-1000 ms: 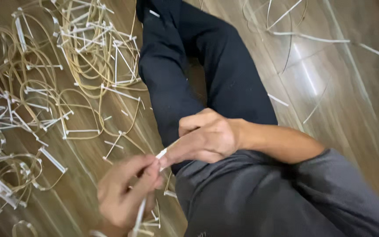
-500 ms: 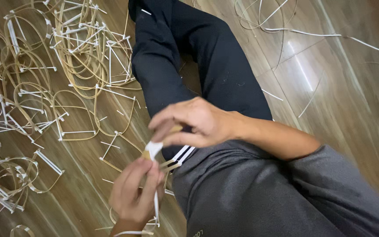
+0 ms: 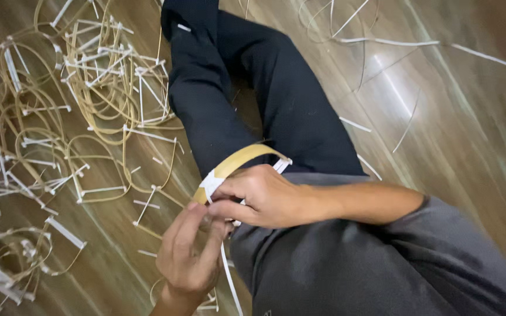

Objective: The person sits on the floor and assembles a bamboo frame by wrapping white plastic ties around curved bamboo strips. They use scissors to cut the excess tie length after securing each joint.

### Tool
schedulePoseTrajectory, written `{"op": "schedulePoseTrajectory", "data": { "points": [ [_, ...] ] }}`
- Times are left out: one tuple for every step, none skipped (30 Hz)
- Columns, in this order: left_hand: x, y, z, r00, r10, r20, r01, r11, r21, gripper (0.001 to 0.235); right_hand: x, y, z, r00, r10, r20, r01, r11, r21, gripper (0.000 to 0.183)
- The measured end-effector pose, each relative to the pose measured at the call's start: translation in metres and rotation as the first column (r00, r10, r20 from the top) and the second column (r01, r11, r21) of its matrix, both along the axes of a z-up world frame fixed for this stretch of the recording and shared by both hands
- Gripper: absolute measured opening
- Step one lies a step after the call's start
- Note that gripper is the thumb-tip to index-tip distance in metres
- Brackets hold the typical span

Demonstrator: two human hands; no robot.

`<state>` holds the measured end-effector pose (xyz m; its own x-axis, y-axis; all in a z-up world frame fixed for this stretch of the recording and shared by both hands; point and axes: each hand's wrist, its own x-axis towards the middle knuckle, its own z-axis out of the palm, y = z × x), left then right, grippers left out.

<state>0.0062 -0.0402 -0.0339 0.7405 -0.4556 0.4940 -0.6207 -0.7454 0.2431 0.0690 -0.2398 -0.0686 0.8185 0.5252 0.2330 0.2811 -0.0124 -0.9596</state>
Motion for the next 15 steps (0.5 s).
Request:
{"op": "schedulePoseTrajectory", "data": {
  "points": [
    [-0.002, 0.003, 0.000, 1.000, -0.006, 0.000, 0.006, 1.000, 0.005, 0.021, -0.002, 0.006, -0.006, 0.998, 0.029, -0.062, -0.025, 0.997, 0.068, 0.016],
    [-0.006, 0.005, 0.002, 1.000, -0.008, -0.025, 0.008, 1.000, 0.006, 0.021, -0.005, 0.011, -0.011, 0.991, 0.062, -0.122, -0.045, 0.989, 0.138, 0.016],
    [-0.004, 0.005, 0.003, 0.999, -0.012, -0.036, 0.012, 1.000, 0.001, 0.022, -0.005, 0.013, -0.014, 0.985, 0.077, -0.153, -0.049, 0.983, 0.176, 0.016],
    [-0.002, 0.004, 0.006, 0.999, -0.016, -0.046, 0.016, 1.000, -0.004, 0.023, -0.007, 0.016, -0.015, 0.979, 0.093, -0.184, -0.052, 0.976, 0.213, 0.016],
    [-0.002, 0.005, 0.011, 0.988, -0.002, -0.154, -0.012, 0.996, -0.087, 0.026, -0.009, 0.017, -0.017, 0.968, 0.110, -0.224, -0.053, 0.967, 0.249, 0.016],
    [-0.002, 0.008, 0.019, 0.965, 0.003, -0.262, -0.048, 0.985, -0.166, 0.030, -0.008, 0.017, -0.020, 0.968, 0.115, -0.222, -0.061, 0.969, 0.238, 0.015],
    [-0.003, 0.008, 0.028, 0.927, 0.001, -0.376, -0.097, 0.967, -0.236, 0.033, -0.010, 0.017, -0.022, 0.966, 0.123, -0.229, -0.070, 0.971, 0.229, 0.015],
    [0.000, 0.008, 0.035, 0.919, 0.042, -0.393, -0.138, 0.966, -0.220, 0.038, -0.012, 0.018, -0.024, 0.963, 0.131, -0.236, -0.078, 0.972, 0.221, 0.014],
    [0.006, 0.008, 0.039, 0.910, 0.090, -0.404, -0.184, 0.962, -0.201, 0.042, -0.014, 0.019, -0.025, 0.966, 0.122, -0.228, -0.076, 0.977, 0.199, 0.014],
    [0.011, 0.007, 0.041, 0.900, 0.137, -0.415, -0.229, 0.957, -0.181, 0.047, -0.017, 0.020, -0.025, 0.969, 0.113, -0.219, -0.074, 0.981, 0.178, 0.015],
    [0.017, 0.002, 0.039, 0.872, 0.126, -0.473, -0.246, 0.949, -0.200, 0.042, -0.015, 0.019, -0.027, 0.975, 0.107, -0.196, -0.077, 0.985, 0.153, 0.015],
    [0.022, -0.004, 0.034, 0.841, 0.112, -0.529, -0.263, 0.940, -0.219, 0.038, -0.012, 0.018, -0.029, 0.980, 0.106, -0.166, -0.082, 0.986, 0.145, 0.016],
    [0.025, -0.008, 0.031, 0.800, 0.090, -0.594, -0.277, 0.932, -0.233, 0.033, -0.013, 0.018, -0.031, 0.984, 0.099, -0.148, -0.078, 0.987, 0.139, 0.016],
    [0.026, -0.010, 0.027, 0.795, 0.117, -0.595, -0.293, 0.933, -0.208, 0.031, -0.015, 0.017, -0.035, 0.987, 0.092, -0.131, -0.075, 0.988, 0.133, 0.017],
    [0.028, -0.011, 0.023, 0.790, 0.138, -0.597, -0.301, 0.936, -0.183, 0.030, -0.016, 0.017, -0.041, 0.985, 0.094, -0.143, -0.073, 0.987, 0.140, 0.018]
  ]
}}
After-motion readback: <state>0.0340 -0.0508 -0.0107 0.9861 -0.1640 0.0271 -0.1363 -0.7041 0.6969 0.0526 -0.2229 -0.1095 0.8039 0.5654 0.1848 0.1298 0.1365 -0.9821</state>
